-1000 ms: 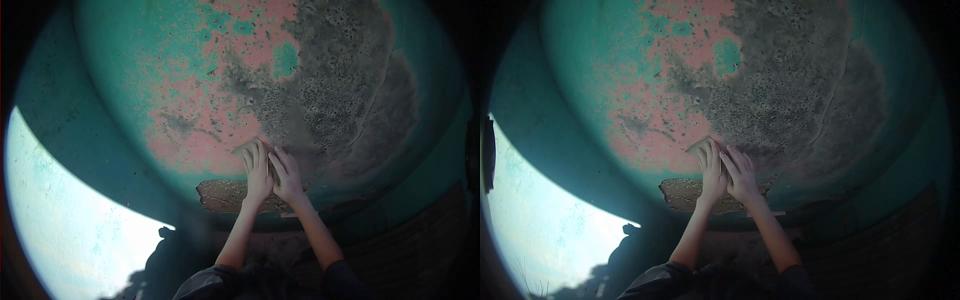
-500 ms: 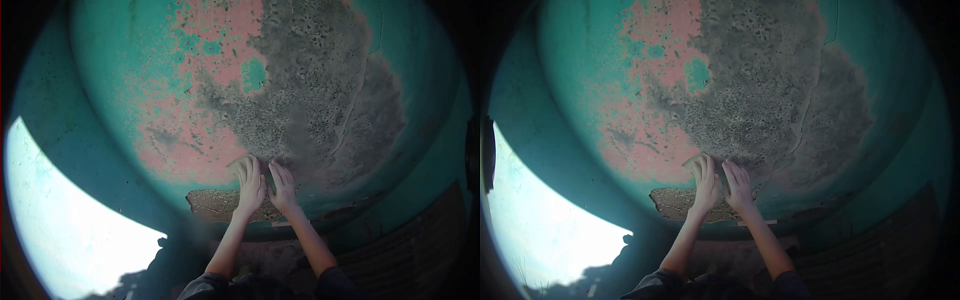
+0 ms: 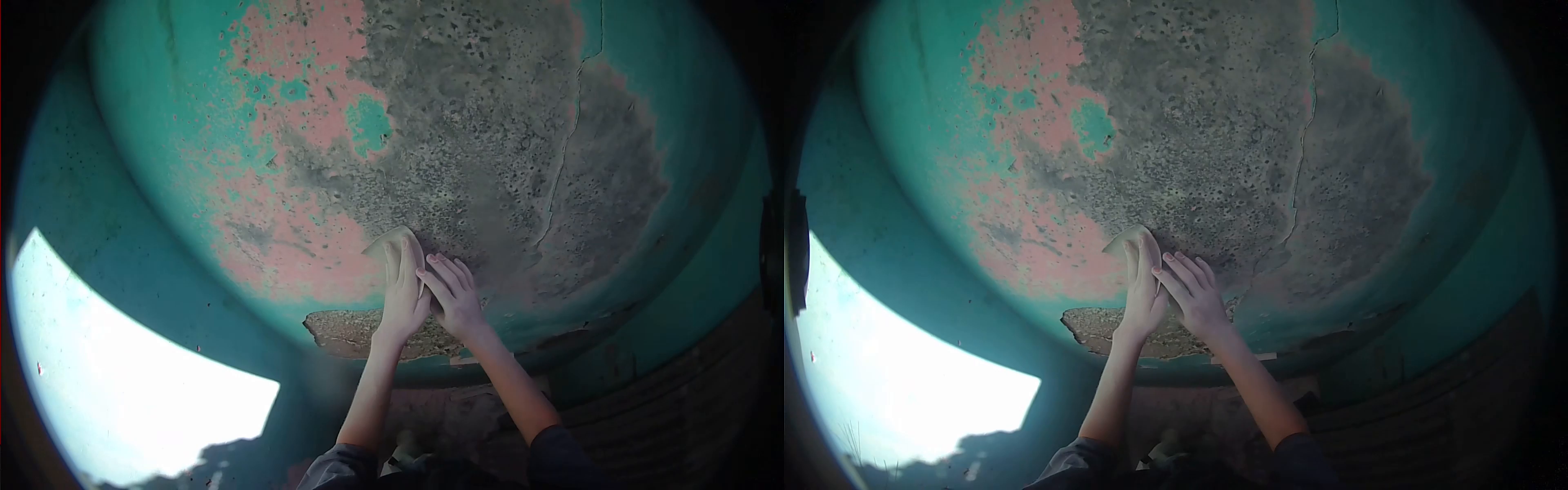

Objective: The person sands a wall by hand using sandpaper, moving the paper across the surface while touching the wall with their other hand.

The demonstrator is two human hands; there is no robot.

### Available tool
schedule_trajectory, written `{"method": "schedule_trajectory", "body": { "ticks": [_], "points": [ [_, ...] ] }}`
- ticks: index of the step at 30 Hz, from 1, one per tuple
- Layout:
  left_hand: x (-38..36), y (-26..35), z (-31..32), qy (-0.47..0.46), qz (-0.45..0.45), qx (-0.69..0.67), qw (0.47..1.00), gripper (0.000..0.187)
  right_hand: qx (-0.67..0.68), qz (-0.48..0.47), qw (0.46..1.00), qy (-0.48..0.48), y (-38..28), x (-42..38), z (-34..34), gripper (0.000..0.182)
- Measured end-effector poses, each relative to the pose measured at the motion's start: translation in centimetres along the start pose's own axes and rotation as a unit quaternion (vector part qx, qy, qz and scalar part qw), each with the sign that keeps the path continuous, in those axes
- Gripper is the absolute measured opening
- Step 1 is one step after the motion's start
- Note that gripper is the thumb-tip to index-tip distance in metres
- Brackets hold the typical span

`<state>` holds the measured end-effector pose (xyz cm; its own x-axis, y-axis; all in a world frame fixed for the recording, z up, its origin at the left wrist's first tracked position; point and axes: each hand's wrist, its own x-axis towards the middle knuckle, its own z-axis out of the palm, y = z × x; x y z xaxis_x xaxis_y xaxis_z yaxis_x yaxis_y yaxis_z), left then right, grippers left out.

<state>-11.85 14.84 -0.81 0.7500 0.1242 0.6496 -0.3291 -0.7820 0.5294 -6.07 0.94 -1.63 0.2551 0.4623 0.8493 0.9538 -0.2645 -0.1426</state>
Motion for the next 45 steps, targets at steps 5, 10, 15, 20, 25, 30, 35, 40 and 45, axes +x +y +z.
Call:
{"method": "schedule_trajectory", "body": {
  "ticks": [5, 10, 15, 20, 25, 30, 35, 40, 45],
  "points": [
    [-0.8, 0.1, -1.0, -0.008, 0.049, -0.044, 0.998, 0.081, 0.024, -0.001, 0.998, 0.055, 0.3, -0.2, 1.3, 0.047],
    [-2.5, -0.1, -1.6, 0.029, 0.045, 0.076, 0.996, 0.075, -0.085, 0.063, 0.992, 0.062, 0.2, -0.9, 2.2, 0.030],
    [-3.4, 0.1, -0.4, 0.169, -0.203, -0.141, 0.954, 0.055, -0.103, 0.114, 0.987, 0.051, -0.5, -3.1, 3.9, 0.033],
    [-3.5, -0.8, -0.5, 0.142, -0.231, -0.219, 0.937, 0.052, -0.171, 0.208, 0.963, 0.021, -2.4, -4.3, 6.0, 0.046],
    [-3.1, -1.0, -0.8, 0.086, -0.171, -0.143, 0.971, 0.047, -0.191, 0.171, 0.961, 0.108, -2.5, -2.9, 8.1, 0.061],
    [-2.2, -1.1, -2.3, -0.012, -0.084, -0.052, 0.995, 0.046, -0.190, 0.221, 0.955, 0.049, -1.8, -4.0, 8.2, 0.069],
    [-0.7, 0.1, -1.8, 0.065, 0.101, 0.176, 0.977, 0.060, -0.200, 0.387, 0.899, 0.037, -3.0, -7.3, 10.3, 0.071],
    [-0.1, -1.9, 0.1, -0.018, 0.053, 0.235, 0.970, 0.073, -0.152, 0.417, 0.885, 0.142, 0.9, -6.1, 6.1, 0.065],
    [0.1, -2.7, 1.5, -0.090, -0.024, 0.299, 0.950, 0.086, -0.164, 0.396, 0.882, 0.198, 3.1, -6.1, 3.8, 0.063]
  ]
}}
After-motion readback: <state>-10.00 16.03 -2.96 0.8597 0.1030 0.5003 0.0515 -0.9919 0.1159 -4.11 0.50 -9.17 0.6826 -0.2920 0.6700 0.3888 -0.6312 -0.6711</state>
